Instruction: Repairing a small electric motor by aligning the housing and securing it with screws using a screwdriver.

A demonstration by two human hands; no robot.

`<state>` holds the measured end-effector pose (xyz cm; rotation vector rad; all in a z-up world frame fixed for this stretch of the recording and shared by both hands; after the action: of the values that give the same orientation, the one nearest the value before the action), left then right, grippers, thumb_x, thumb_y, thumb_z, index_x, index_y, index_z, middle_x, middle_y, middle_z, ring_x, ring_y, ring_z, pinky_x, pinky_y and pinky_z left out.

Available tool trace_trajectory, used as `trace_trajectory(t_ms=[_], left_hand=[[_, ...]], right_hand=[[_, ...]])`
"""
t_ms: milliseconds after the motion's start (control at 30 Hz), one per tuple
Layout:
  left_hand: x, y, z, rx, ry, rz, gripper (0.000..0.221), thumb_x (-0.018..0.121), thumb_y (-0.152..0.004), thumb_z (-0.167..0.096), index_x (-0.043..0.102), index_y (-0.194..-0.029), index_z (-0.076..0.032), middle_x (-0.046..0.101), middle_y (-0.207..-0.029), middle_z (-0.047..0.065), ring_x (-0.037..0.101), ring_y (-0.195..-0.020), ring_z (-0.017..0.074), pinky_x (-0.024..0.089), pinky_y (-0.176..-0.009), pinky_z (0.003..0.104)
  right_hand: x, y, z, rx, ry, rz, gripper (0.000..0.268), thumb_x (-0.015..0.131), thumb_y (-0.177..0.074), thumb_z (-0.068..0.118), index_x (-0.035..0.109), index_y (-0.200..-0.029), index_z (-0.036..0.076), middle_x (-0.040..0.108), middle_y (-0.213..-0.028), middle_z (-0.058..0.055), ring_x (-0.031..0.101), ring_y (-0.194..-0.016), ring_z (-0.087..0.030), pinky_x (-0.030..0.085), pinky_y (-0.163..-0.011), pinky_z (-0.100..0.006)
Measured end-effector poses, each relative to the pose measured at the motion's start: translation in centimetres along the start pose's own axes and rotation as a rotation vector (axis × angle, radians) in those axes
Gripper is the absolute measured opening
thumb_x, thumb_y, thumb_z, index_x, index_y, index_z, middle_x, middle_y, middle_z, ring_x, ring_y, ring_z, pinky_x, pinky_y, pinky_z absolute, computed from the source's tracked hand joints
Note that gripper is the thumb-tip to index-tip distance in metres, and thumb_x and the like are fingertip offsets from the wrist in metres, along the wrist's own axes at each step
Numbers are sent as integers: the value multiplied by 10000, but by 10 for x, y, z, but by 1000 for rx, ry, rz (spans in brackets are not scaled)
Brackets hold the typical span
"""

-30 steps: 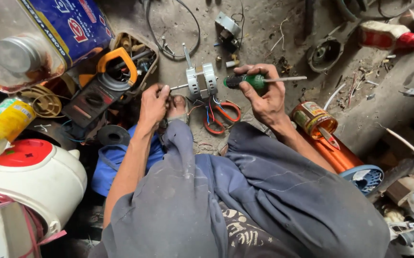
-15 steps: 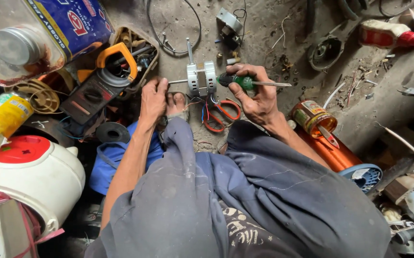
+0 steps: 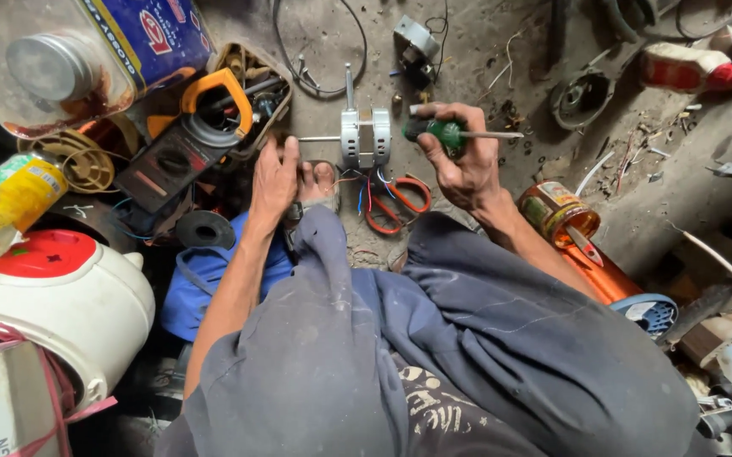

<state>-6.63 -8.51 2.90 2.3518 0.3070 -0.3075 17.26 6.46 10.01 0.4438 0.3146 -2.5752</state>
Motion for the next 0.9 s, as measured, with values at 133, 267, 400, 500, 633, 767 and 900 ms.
trace_trajectory(t_ms=[133,267,400,500,633,767,900], left_hand=[[-2,-2,3,74,20,18,405,457,-1085,-357,543,-1099,38,579,-892,300,609,-932,494,442,-832,591],[10,-20,37,31,2,-1,369,453,-1088,-374,624,-1012,-56,623,-834,228,647,-872,395,488,-818,508],[19,-24,59,-77,20,-37,635,335,-1092,-562,649,-840,-70,698,-772,199,689,-803,367,505,-766,462],[5,-13,17,-94,-44,11,509,401,-1052,-569,607,-1115,-107,681,-885,249,655,-977,495,469,-832,586],[0,-9,11,2,-12,75,339,499,-1040,-336,588,-1132,-23,652,-959,329,631,-1018,557,461,-857,618],[14,-24,33,15,22,-24,385,477,-1053,-354,611,-947,-9,606,-787,175,585,-774,333,458,-703,467],[16,-24,36,-43,-9,-63,701,448,-1033,-566,534,-639,7,519,-555,95,466,-507,172,429,-498,346]], right_hand=[[5,9,0,35,-49,9,273,724,-1017,120,525,-1135,-27,734,-1074,-228,727,-1025,-369,528,-919,-460],[7,12,1,43,-68,15,279,730,-1009,129,534,-1132,-27,736,-1074,-226,730,-1025,-355,529,-925,-430],[7,12,3,43,-75,29,279,729,-1007,133,542,-1131,-33,738,-1064,-223,735,-1016,-357,532,-925,-426],[7,10,4,37,-64,33,279,731,-1007,136,545,-1133,-29,738,-1068,-218,733,-1014,-352,532,-928,-423],[6,8,-12,47,-38,-9,305,771,-984,145,572,-1137,-27,750,-1053,-216,739,-1007,-352,533,-927,-440],[-31,-5,-42,142,206,-96,295,654,-1062,262,531,-1150,9,659,-925,-141,660,-832,-288,550,-774,-412],[-57,-22,-89,291,427,-5,488,541,-1129,491,505,-1161,6,602,-875,-98,628,-680,-239,540,-517,-379]])
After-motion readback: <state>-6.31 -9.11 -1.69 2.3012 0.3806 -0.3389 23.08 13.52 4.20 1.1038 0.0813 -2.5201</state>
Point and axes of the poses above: each hand's wrist, its own y-axis away from the middle knuckle, its own x-axis out of the palm, z = x × y, the point moved 2 cm from there along -y, towards the middle knuckle
